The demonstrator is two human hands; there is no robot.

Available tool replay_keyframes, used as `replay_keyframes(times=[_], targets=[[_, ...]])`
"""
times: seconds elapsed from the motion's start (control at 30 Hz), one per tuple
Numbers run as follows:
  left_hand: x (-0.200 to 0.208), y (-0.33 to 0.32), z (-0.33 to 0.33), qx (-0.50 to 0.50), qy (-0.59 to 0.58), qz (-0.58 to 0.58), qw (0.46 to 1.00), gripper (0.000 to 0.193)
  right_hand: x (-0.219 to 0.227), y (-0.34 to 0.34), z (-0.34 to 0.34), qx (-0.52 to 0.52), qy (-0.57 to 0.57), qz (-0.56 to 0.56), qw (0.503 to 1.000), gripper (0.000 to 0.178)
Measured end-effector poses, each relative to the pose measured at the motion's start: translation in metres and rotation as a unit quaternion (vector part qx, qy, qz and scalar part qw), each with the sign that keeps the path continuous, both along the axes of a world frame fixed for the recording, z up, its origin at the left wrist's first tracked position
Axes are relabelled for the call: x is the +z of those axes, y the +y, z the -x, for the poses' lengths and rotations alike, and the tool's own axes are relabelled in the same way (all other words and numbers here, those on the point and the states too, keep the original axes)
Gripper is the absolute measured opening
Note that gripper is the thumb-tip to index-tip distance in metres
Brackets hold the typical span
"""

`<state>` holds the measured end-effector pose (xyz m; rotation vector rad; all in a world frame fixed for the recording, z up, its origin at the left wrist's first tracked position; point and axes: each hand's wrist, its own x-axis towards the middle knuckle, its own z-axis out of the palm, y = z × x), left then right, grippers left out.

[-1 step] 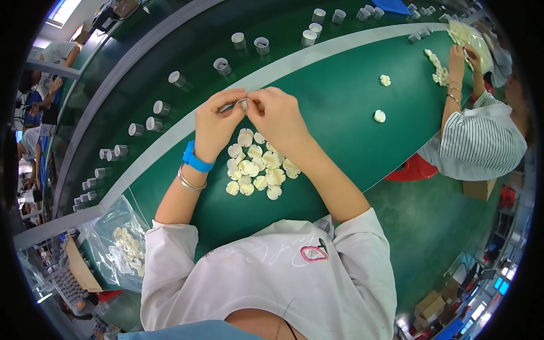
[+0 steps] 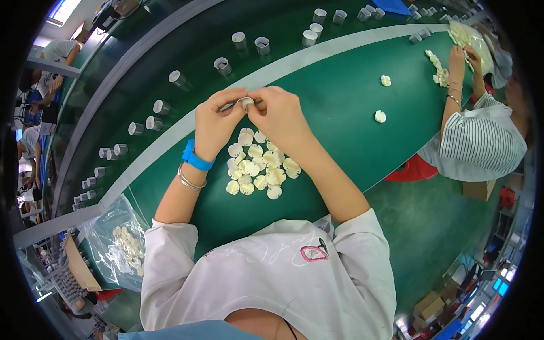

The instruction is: The person assembles small electronic components by hand, placing white inserts into plastic circular housings on a production line.

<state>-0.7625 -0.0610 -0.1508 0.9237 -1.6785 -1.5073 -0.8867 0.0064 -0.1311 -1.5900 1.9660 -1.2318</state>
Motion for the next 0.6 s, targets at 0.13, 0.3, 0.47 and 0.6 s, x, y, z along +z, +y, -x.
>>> replay_keyframes(times=[0.13,0.3,0.47,0.6], targets=[[0.008,0.0,-0.003,-0.046,-0.016,0.032,0.998,0.024,0.012,-0.003,0.008,-0.006,-0.107,-0.115,0.988,0.019],[0.021,-0.009,-0.012,-0.122,-0.04,0.166,0.978,0.032,0.018,-0.008,0.008,0.009,-0.102,-0.126,0.987,0.022],[-0.003,-0.04,-0.037,0.032,-0.075,0.158,0.984,0.031,0.01,-0.003,0.02,0.256,0.018,-0.082,0.963,0.023],[-0.015,-0.06,-0.061,0.087,-0.236,0.284,0.925,0.03,-0.002,0.006,0.007,0.316,0.159,-0.084,0.932,0.025]])
